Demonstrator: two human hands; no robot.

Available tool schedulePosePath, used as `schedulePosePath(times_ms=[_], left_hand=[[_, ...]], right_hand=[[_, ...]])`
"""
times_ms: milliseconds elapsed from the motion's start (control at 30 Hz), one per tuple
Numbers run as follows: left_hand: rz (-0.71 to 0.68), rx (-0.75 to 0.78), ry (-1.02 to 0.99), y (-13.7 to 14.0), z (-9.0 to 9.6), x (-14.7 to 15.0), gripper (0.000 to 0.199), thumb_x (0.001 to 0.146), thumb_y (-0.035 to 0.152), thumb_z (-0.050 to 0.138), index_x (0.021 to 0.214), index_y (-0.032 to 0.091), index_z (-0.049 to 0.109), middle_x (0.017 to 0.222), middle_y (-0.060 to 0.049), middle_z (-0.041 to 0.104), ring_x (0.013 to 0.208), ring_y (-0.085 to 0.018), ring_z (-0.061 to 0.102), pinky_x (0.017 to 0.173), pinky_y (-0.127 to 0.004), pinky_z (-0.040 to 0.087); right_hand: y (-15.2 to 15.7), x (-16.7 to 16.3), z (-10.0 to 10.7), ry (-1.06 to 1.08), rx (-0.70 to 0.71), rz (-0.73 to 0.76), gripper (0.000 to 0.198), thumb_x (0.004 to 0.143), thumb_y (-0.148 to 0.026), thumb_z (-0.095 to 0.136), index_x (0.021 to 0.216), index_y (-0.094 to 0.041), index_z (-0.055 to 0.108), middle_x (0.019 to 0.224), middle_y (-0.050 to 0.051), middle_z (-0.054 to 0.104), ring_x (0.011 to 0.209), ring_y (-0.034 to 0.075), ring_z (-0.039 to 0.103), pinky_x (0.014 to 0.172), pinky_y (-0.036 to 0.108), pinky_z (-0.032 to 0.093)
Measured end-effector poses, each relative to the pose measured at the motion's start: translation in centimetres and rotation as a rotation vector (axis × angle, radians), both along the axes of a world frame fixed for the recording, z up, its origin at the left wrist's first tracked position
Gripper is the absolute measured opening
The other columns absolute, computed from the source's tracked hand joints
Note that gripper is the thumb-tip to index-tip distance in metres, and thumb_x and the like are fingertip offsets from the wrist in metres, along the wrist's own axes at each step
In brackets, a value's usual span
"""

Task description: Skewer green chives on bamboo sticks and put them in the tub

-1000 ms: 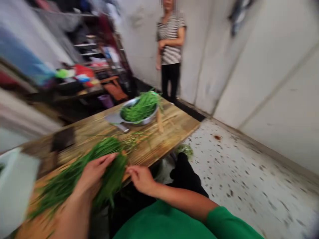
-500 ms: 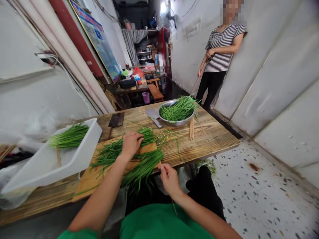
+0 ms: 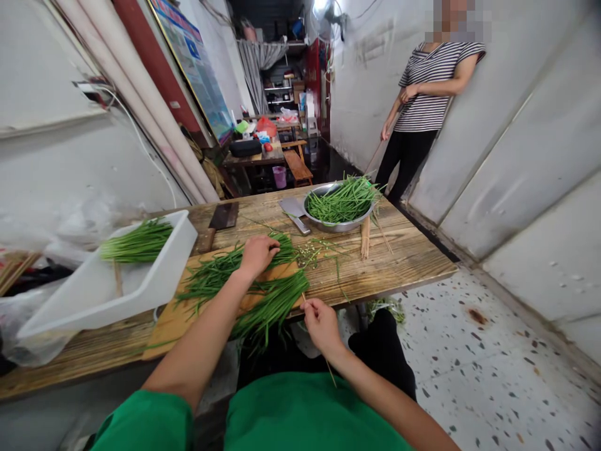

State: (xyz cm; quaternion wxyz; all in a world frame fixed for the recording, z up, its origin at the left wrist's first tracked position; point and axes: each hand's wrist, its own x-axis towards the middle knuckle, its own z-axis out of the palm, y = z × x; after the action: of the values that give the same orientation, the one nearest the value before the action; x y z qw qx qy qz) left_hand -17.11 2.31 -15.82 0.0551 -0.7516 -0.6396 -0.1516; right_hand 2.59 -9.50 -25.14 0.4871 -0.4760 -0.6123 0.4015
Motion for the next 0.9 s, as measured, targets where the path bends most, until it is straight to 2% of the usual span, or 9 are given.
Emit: schedulePosePath(times_ms=[133,233,367,467,533,600,733,900], left_hand=[[-0.036,-0.016,-0.022,-0.1,0.4,0.1,0.017,0.077,0.03,0.054,0.08,0.023,0.068,0.083,-0.004,0.067,0.082,-0.02,0.057,0.077,-0.032,0.038],[-0.043,0.029,-0.055,-0.8,0.9,0.2,0.021,0.079,0.031,0.049,0.082,0.021,0.068,0.086,-0.005,0.068,0.085,-0.021,0.058,0.081,-0.034,0.038],[-0.065,0.085,-0.264,-2.7,1.8,0.5,0.024,0.08,0.034,0.047,0.085,0.02,0.066,0.089,-0.004,0.068,0.085,-0.019,0.059,0.081,-0.031,0.04],[-0.06,-0.033,-0.506,-4.1,2.0,1.2,0.027,0.078,0.038,0.048,0.084,0.018,0.065,0.075,-0.002,0.068,0.07,-0.016,0.061,0.069,-0.026,0.045],[-0.068,-0.145,-0.6,-4.8,1.7,1.7,0.028,0.076,0.039,0.049,0.083,0.016,0.064,0.07,-0.001,0.068,0.065,-0.015,0.061,0.065,-0.025,0.046],[-0.067,-0.197,-0.604,-5.2,1.3,2.3,0.028,0.075,0.038,0.05,0.083,0.016,0.065,0.072,-0.002,0.068,0.067,-0.015,0.061,0.065,-0.025,0.046],[-0.05,-0.177,-0.543,-5.6,0.7,3.1,0.025,0.073,0.036,0.052,0.079,0.018,0.068,0.076,0.0,0.069,0.071,-0.016,0.061,0.069,-0.025,0.045],[-0.054,-0.193,-0.604,-5.7,0.4,3.5,0.024,0.075,0.034,0.05,0.076,0.016,0.067,0.072,-0.001,0.069,0.068,-0.016,0.062,0.067,-0.025,0.044]], right_hand=[[-0.2,0.2,0.3,-0.051,0.036,0.0,0.026,0.084,-0.026,0.039,0.076,-0.019,0.062,0.061,0.001,0.062,0.056,0.014,0.057,0.051,0.02,0.04],[-0.6,0.5,0.8,-0.118,0.102,-0.002,0.026,0.086,-0.025,0.038,0.082,-0.019,0.062,0.068,0.002,0.064,0.059,0.015,0.059,0.056,0.021,0.04],[-0.9,0.6,1.1,-0.159,0.163,-0.006,0.027,0.087,-0.024,0.037,0.087,-0.018,0.062,0.072,0.004,0.065,0.063,0.015,0.06,0.059,0.022,0.04],[-0.7,0.4,1.0,-0.148,0.154,-0.018,0.027,0.087,-0.025,0.036,0.083,-0.019,0.063,0.068,0.002,0.064,0.059,0.014,0.059,0.056,0.021,0.04],[-0.5,0.3,0.9,-0.127,0.133,-0.022,0.027,0.086,-0.026,0.037,0.082,-0.019,0.063,0.066,0.002,0.064,0.057,0.014,0.058,0.055,0.021,0.04],[-0.3,0.2,0.9,-0.101,0.109,-0.014,0.026,0.086,-0.026,0.037,0.083,-0.019,0.063,0.066,0.001,0.064,0.057,0.014,0.058,0.055,0.021,0.041],[-0.1,0.1,0.9,-0.067,0.084,0.01,0.026,0.086,-0.027,0.038,0.081,-0.02,0.062,0.069,0.001,0.065,0.06,0.014,0.059,0.058,0.021,0.042],[-0.1,0.2,1.0,-0.046,0.061,0.02,0.026,0.086,-0.027,0.038,0.08,-0.018,0.062,0.068,0.002,0.064,0.059,0.014,0.058,0.055,0.021,0.041]])
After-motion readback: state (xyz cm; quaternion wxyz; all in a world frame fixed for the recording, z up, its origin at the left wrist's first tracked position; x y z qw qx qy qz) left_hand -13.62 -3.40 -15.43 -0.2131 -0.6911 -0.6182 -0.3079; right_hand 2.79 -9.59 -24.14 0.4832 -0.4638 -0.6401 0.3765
